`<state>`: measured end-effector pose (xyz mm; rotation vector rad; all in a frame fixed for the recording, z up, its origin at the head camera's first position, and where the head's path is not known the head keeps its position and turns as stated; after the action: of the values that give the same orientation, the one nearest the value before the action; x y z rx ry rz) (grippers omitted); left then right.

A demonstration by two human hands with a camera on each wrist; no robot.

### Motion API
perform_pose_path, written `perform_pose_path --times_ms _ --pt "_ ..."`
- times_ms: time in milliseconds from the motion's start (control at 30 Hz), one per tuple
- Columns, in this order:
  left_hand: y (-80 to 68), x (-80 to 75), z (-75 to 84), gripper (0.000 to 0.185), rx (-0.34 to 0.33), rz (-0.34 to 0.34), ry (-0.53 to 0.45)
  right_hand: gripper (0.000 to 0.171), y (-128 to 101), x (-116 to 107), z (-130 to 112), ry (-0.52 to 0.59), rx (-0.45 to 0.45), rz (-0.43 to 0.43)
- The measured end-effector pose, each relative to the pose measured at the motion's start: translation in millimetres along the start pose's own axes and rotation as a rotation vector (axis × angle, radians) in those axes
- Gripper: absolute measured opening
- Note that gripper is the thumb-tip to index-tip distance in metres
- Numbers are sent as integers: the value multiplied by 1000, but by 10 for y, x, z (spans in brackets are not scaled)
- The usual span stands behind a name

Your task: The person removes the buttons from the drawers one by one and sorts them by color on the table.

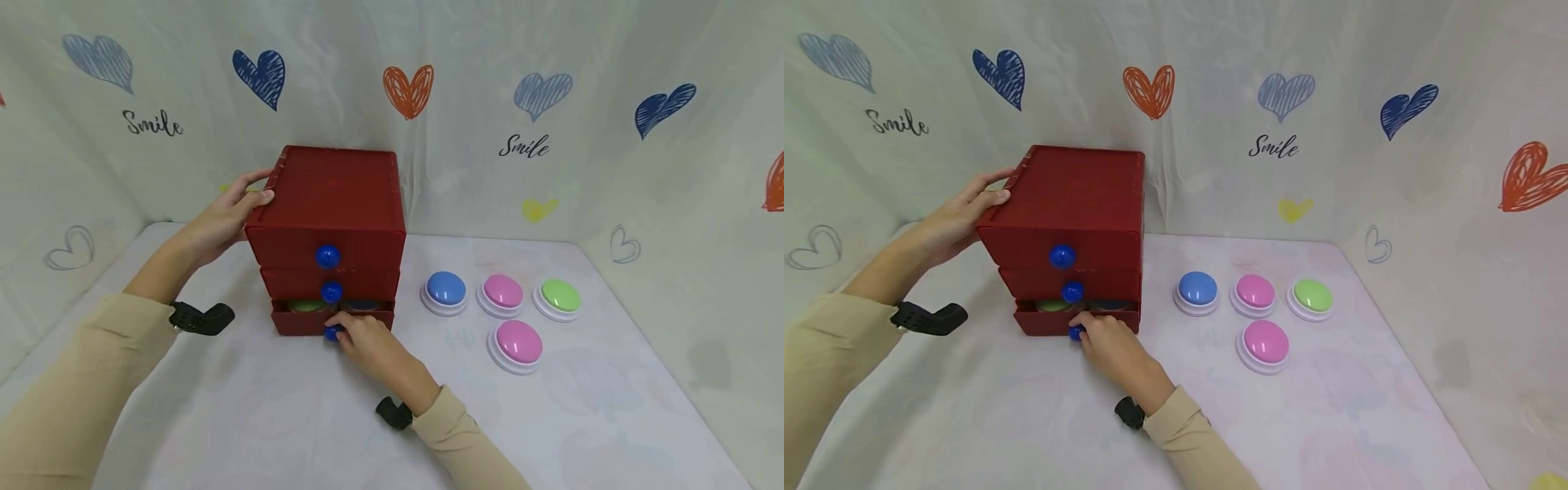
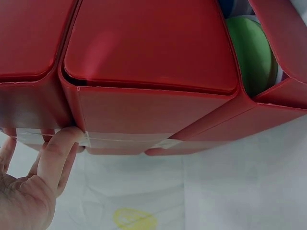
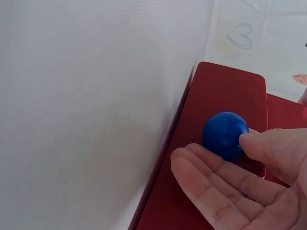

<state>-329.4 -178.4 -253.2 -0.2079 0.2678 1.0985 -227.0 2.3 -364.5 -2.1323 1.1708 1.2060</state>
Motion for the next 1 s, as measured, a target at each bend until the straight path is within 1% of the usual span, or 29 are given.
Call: perform_pose_path --times_ms 367,733,1000 --pt "-5 1 3 58 7 2 1 23 -29 7 -44 -46 -28 -9" --pt "-6 3 8 58 9 -1 0 23 -59 18 -64 -70 -36 -11" --pt "-5 4 16 60 8 -2 3 22 -83 18 -91 -109 -53 4"
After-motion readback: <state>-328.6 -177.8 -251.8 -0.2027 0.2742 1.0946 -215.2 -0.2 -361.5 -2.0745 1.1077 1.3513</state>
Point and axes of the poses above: each hand's wrist, its own y-axis towards the middle knuckle, its own x-axis out of the palm, z = x × y, the point moved 7 cm from there along y, towards the middle knuckle, and after that the axes turned 6 degrees about -z, right-handed, at the moved point
